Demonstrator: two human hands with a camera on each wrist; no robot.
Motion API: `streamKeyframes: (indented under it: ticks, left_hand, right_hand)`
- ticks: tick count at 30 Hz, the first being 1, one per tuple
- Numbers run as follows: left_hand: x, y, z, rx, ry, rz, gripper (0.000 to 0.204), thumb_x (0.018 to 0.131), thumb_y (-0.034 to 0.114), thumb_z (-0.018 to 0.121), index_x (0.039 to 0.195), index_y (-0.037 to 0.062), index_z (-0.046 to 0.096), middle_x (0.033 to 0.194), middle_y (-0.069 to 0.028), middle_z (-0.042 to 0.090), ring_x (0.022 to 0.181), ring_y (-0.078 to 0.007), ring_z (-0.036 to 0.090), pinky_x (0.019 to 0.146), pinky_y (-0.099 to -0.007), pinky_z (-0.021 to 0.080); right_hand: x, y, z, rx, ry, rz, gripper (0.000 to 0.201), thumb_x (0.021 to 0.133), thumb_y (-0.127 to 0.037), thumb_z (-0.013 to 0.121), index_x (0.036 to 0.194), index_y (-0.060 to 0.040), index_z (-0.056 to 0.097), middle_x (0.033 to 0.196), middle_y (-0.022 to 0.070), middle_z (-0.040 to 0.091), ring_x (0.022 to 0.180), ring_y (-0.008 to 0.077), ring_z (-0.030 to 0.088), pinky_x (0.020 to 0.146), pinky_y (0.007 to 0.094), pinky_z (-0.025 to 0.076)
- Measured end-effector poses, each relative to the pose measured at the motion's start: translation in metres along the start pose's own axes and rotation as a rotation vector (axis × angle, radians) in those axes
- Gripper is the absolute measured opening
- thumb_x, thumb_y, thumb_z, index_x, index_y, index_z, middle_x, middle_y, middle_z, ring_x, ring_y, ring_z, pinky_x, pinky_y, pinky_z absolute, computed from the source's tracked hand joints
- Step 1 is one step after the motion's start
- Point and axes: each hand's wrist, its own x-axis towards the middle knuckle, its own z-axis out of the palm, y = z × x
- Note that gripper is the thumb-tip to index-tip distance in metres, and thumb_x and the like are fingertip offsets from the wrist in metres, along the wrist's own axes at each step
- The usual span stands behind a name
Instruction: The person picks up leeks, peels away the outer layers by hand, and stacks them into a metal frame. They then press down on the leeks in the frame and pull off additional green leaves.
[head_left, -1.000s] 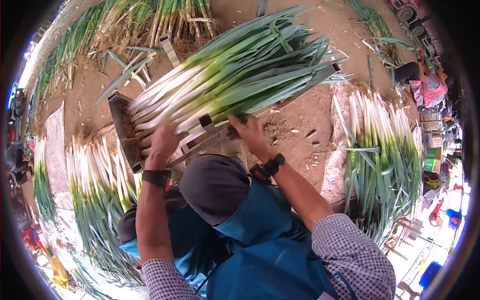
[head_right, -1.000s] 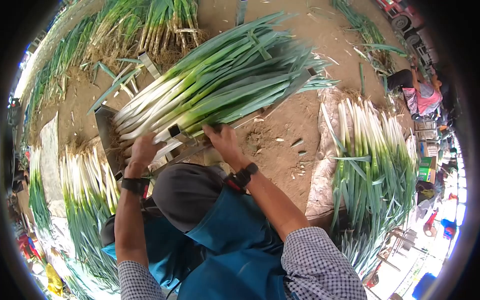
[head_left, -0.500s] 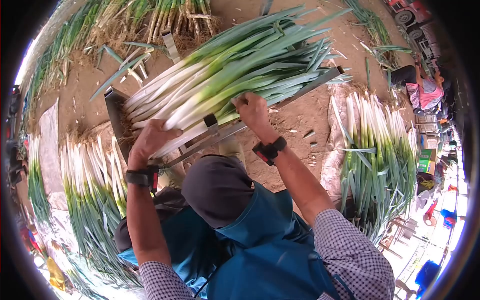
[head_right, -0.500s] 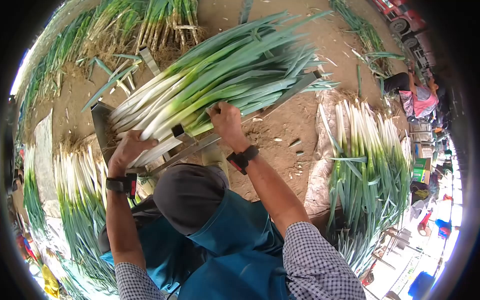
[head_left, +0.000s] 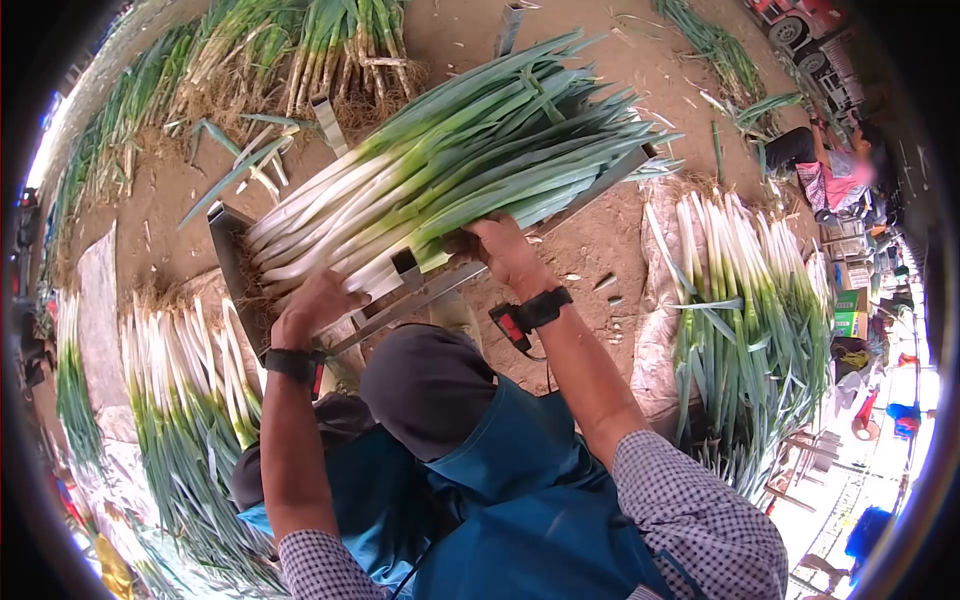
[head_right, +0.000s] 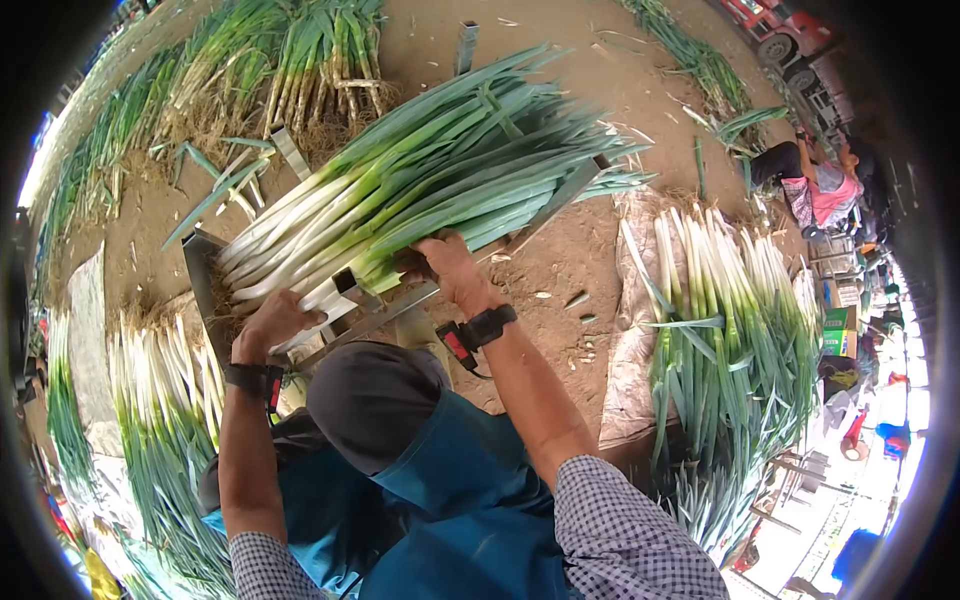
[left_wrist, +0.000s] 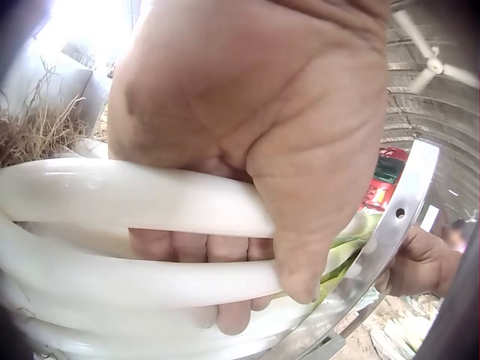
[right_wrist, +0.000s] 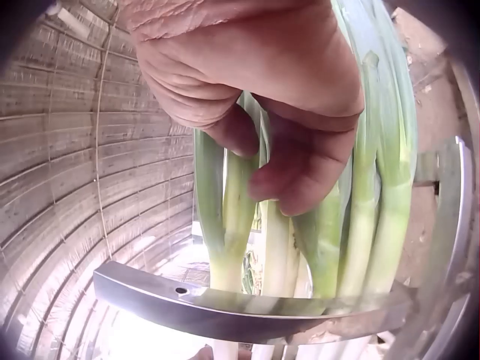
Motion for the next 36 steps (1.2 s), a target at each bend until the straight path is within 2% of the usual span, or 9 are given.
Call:
streamKeyframes:
  ticks: [2,5,8,13,18,19,24,28,36]
  left_hand:
    - [0.001,0.001,0.001,0.015,0.021,0.028,0.052,0.081,0.045,0.074,0.094,-0.0046,0.069,0.09,-0.0258,0.068,0.08,-0.0329,0.067,0.076,-0.0444,0.051]
    - [-0.006,-0.003,0.004,-0.091,0.121,0.064,0.052,0.079,0.044,0.077,0.069,-0.0035,0.059,0.063,-0.0114,0.052,0.062,-0.0195,0.047,0.062,-0.0413,0.043]
    - [-0.004,-0.006,0.004,-0.106,0.08,0.001,0.054,0.079,0.045,0.078,0.066,-0.0029,0.056,0.058,-0.0086,0.048,0.059,-0.0177,0.042,0.059,-0.0413,0.041]
    - [0.011,-0.022,0.016,-0.173,0.067,0.057,0.045,0.08,0.042,0.078,0.07,0.0008,0.063,0.057,-0.0019,0.046,0.056,-0.0113,0.041,0.053,-0.037,0.037]
    - [0.019,-0.036,0.018,-0.221,-0.012,0.074,0.038,0.081,0.037,0.079,0.07,0.0031,0.066,0.056,0.0022,0.047,0.055,-0.0097,0.041,0.052,-0.0344,0.035]
    - [0.018,-0.034,0.015,-0.225,-0.034,0.081,0.055,0.078,0.049,0.078,0.068,-0.0028,0.06,0.061,-0.0106,0.051,0.059,-0.0168,0.049,0.058,-0.0386,0.043]
    - [0.014,-0.019,0.005,-0.08,-0.048,0.035,0.049,0.078,0.046,0.075,0.075,-0.0018,0.067,0.069,-0.0131,0.063,0.067,-0.0206,0.059,0.066,-0.0392,0.047]
    - [0.009,-0.008,0.0,-0.112,-0.097,0.028,0.048,0.078,0.046,0.073,0.08,-0.0026,0.071,0.077,-0.0146,0.07,0.075,-0.0247,0.067,0.073,-0.0382,0.05]
    - [0.021,-0.024,0.011,-0.078,-0.033,0.043,0.049,0.076,0.046,0.074,0.077,-0.0025,0.067,0.072,-0.0136,0.065,0.07,-0.0219,0.062,0.068,-0.0388,0.048]
  right_hand:
    - [-0.002,-0.013,-0.002,-0.019,-0.045,0.05,0.028,0.094,-0.014,0.064,0.117,0.0022,0.063,0.096,0.0161,0.07,0.071,0.0251,0.07,0.063,0.0388,0.06]
    - [-0.009,-0.023,0.011,-0.062,0.013,-0.027,0.028,0.093,-0.014,0.065,0.117,0.0008,0.064,0.098,0.0142,0.071,0.075,0.0249,0.071,0.062,0.0374,0.059]
    - [0.004,-0.02,0.004,0.044,0.04,-0.241,0.027,0.092,-0.014,0.065,0.116,-0.0014,0.064,0.098,0.0108,0.071,0.076,0.0233,0.069,0.062,0.0359,0.057]
    - [0.028,-0.029,-0.02,0.367,-0.003,-0.266,0.012,0.09,-0.014,0.065,0.097,-0.0046,0.062,0.078,0.0063,0.061,0.063,0.0198,0.054,0.056,0.0403,0.042]
    - [-0.014,-0.041,-0.015,0.148,-0.028,-0.445,0.013,0.086,-0.008,0.068,0.095,0.0006,0.064,0.08,0.0099,0.065,0.061,0.0219,0.061,0.052,0.0366,0.049]
    - [-0.024,-0.043,-0.014,0.124,0.001,-0.433,0.016,0.086,-0.007,0.069,0.098,0.0019,0.063,0.082,0.0103,0.065,0.061,0.0216,0.062,0.052,0.0353,0.051]
    - [-0.032,-0.024,-0.021,0.034,0.3,-0.317,0.034,0.09,-0.016,0.075,0.11,0.0043,0.058,0.086,0.0086,0.065,0.063,0.019,0.066,0.052,0.0319,0.059]
    - [-0.041,-0.015,-0.035,-0.086,0.243,-0.156,0.029,0.092,-0.015,0.072,0.109,0.005,0.061,0.089,0.0122,0.069,0.065,0.0193,0.069,0.054,0.0326,0.061]
    - [0.008,-0.004,-0.038,-0.13,0.208,-0.303,0.018,0.092,-0.009,0.065,0.106,0.0025,0.065,0.09,0.0118,0.071,0.068,0.0209,0.069,0.062,0.0346,0.062]
